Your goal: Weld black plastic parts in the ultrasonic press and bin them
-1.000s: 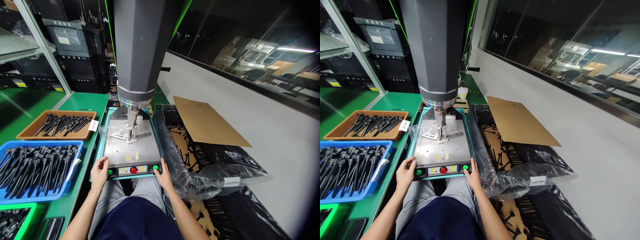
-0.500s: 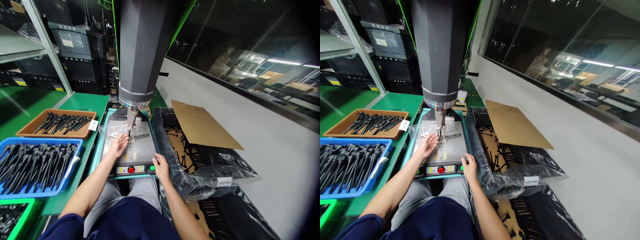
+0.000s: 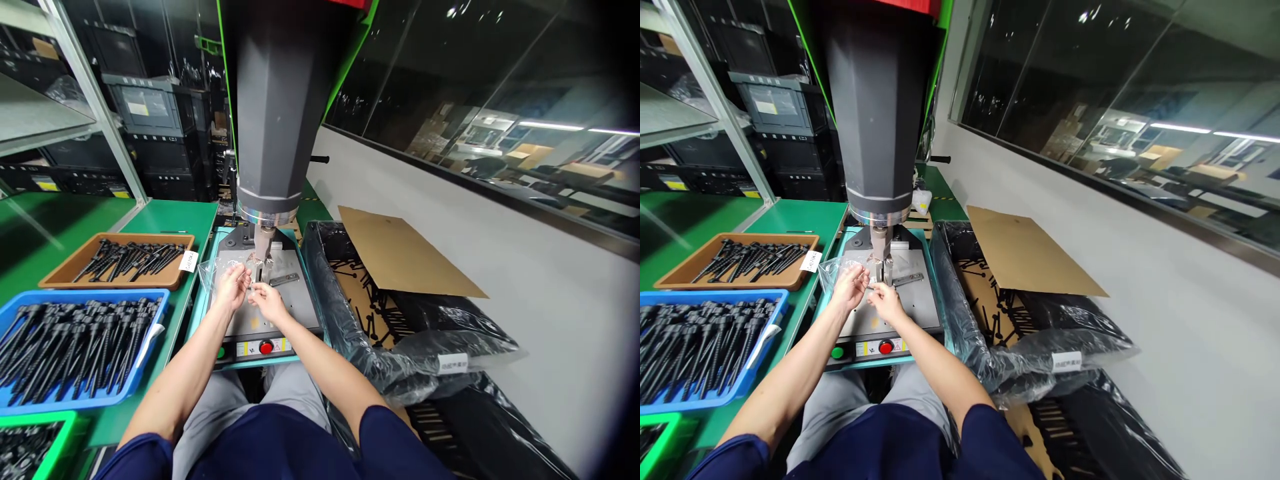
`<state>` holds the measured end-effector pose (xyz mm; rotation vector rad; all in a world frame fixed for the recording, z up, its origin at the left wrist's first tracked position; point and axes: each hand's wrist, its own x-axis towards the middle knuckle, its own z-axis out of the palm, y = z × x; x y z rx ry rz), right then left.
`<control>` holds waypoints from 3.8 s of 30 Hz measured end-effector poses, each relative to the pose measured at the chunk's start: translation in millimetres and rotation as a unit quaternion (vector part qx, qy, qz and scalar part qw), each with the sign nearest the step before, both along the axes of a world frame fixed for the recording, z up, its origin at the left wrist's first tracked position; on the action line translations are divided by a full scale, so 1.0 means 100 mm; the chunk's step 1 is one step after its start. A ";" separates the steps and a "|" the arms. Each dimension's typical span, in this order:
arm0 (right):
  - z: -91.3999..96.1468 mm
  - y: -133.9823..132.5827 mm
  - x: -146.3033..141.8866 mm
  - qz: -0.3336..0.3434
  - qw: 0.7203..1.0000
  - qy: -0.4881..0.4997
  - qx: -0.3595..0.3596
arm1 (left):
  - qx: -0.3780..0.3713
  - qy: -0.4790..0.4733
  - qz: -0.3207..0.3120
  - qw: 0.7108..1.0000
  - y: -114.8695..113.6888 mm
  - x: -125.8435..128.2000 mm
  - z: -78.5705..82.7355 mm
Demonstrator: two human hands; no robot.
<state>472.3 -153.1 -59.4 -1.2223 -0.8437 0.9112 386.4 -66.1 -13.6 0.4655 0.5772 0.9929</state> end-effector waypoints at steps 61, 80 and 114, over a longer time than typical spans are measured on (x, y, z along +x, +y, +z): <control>0.57 -0.70 0.37 -0.021 0.958 -0.287 -0.017 | 0.103 0.195 -0.121 0.968 -0.63 -0.23 -0.19; 0.61 -0.70 -0.08 0.024 0.931 -0.351 0.098 | 0.389 0.294 -0.062 0.871 -0.93 -0.71 -0.09; 0.06 -1.76 0.42 0.071 0.952 -0.209 -0.213 | 0.117 0.868 0.165 0.452 0.89 -3.97 -0.03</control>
